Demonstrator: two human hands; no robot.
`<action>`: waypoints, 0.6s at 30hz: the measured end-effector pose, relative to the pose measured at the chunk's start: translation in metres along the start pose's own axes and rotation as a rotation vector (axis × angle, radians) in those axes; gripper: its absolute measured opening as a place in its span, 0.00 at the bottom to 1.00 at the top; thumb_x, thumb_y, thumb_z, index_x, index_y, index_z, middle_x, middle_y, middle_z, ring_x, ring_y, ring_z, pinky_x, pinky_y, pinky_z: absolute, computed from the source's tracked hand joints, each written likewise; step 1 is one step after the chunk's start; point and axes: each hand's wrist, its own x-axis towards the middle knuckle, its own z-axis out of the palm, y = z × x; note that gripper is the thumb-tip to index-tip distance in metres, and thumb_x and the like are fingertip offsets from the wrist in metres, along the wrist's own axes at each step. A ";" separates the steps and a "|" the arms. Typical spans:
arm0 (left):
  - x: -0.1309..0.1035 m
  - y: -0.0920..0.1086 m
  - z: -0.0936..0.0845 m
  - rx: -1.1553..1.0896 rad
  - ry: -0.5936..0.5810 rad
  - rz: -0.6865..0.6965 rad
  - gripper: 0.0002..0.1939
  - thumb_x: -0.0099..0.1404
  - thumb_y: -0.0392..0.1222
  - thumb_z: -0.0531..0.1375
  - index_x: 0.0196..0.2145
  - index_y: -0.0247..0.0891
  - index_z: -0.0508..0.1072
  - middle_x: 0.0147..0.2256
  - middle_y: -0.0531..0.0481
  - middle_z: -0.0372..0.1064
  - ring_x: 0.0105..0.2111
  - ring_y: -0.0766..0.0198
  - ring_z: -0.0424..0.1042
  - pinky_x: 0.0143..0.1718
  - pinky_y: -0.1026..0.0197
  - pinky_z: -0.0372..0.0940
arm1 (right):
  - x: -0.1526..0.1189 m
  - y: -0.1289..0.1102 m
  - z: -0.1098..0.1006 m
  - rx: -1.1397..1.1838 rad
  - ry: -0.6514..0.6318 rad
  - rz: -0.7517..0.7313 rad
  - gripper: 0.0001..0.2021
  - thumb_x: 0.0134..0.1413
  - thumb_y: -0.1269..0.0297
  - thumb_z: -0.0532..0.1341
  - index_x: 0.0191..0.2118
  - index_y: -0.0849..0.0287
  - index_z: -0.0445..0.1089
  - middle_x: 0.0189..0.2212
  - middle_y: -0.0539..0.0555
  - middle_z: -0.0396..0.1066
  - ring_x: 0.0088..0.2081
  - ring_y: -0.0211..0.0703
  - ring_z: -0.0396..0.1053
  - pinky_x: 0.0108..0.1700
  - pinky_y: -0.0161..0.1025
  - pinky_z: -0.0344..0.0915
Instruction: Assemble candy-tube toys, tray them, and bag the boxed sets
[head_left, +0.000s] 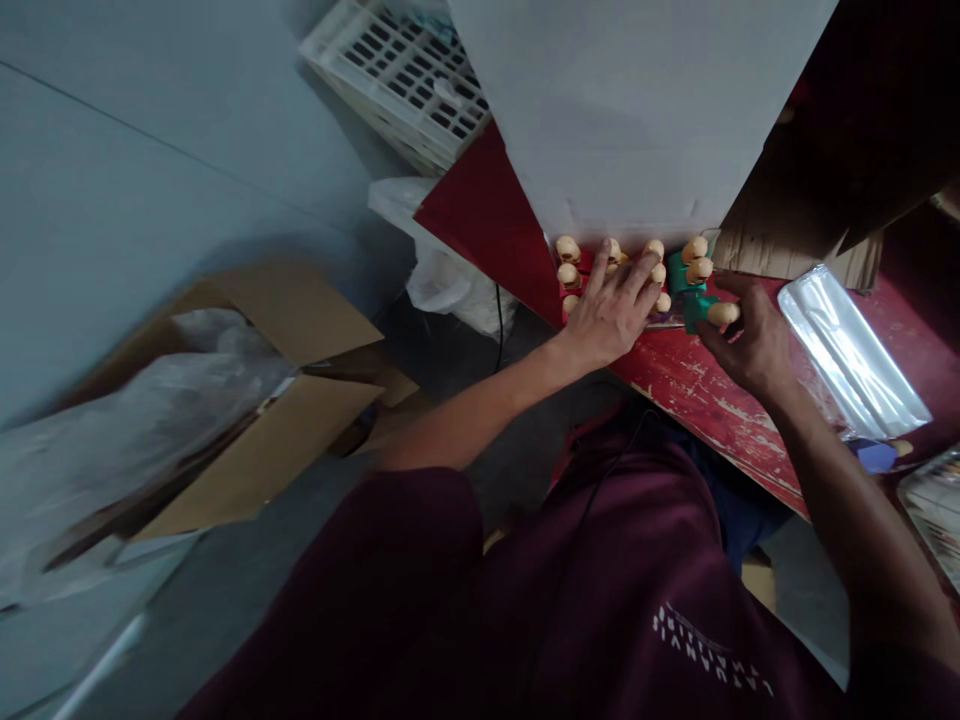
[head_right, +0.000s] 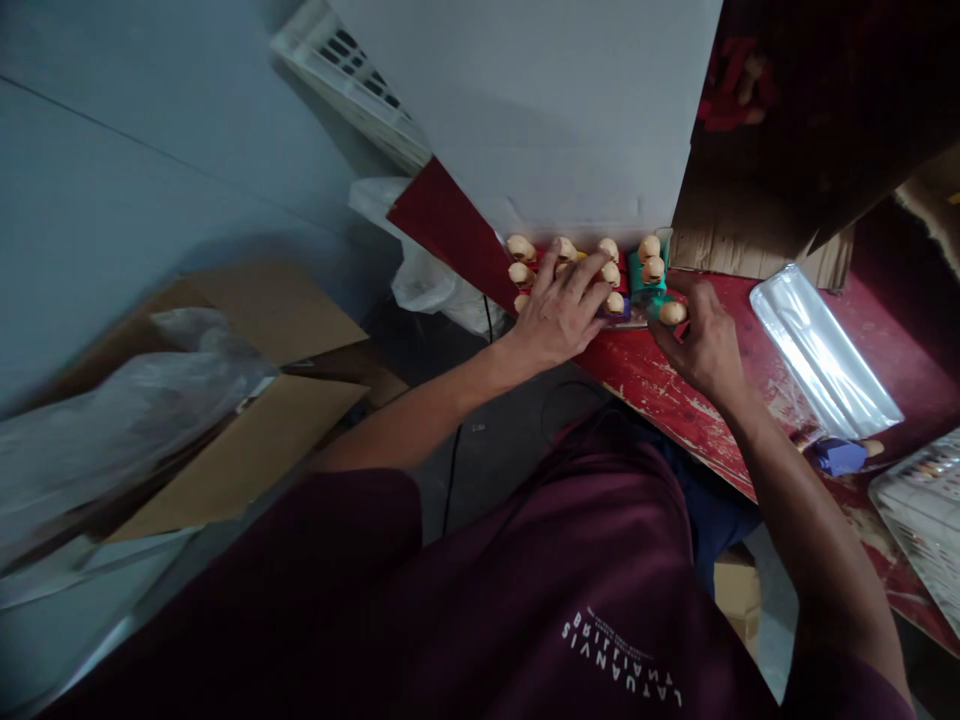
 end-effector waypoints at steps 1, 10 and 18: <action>0.000 0.000 0.000 -0.008 0.002 0.003 0.22 0.68 0.42 0.60 0.59 0.42 0.69 0.67 0.43 0.59 0.66 0.44 0.61 0.74 0.33 0.40 | 0.000 -0.001 0.001 0.001 -0.002 -0.016 0.17 0.60 0.57 0.64 0.52 0.55 0.67 0.52 0.60 0.73 0.46 0.51 0.74 0.44 0.46 0.72; 0.001 -0.001 0.001 -0.031 -0.004 -0.019 0.14 0.69 0.41 0.61 0.51 0.40 0.76 0.69 0.44 0.57 0.68 0.42 0.58 0.74 0.33 0.40 | -0.019 0.002 0.019 -0.069 0.263 0.365 0.19 0.57 0.48 0.66 0.45 0.56 0.65 0.37 0.57 0.74 0.37 0.52 0.74 0.39 0.49 0.70; -0.001 -0.001 0.003 -0.074 0.017 -0.031 0.13 0.70 0.44 0.60 0.51 0.41 0.77 0.67 0.46 0.61 0.68 0.43 0.59 0.74 0.32 0.41 | -0.014 -0.003 0.043 -0.198 0.429 0.352 0.19 0.60 0.43 0.63 0.41 0.53 0.63 0.33 0.54 0.72 0.35 0.49 0.73 0.39 0.47 0.71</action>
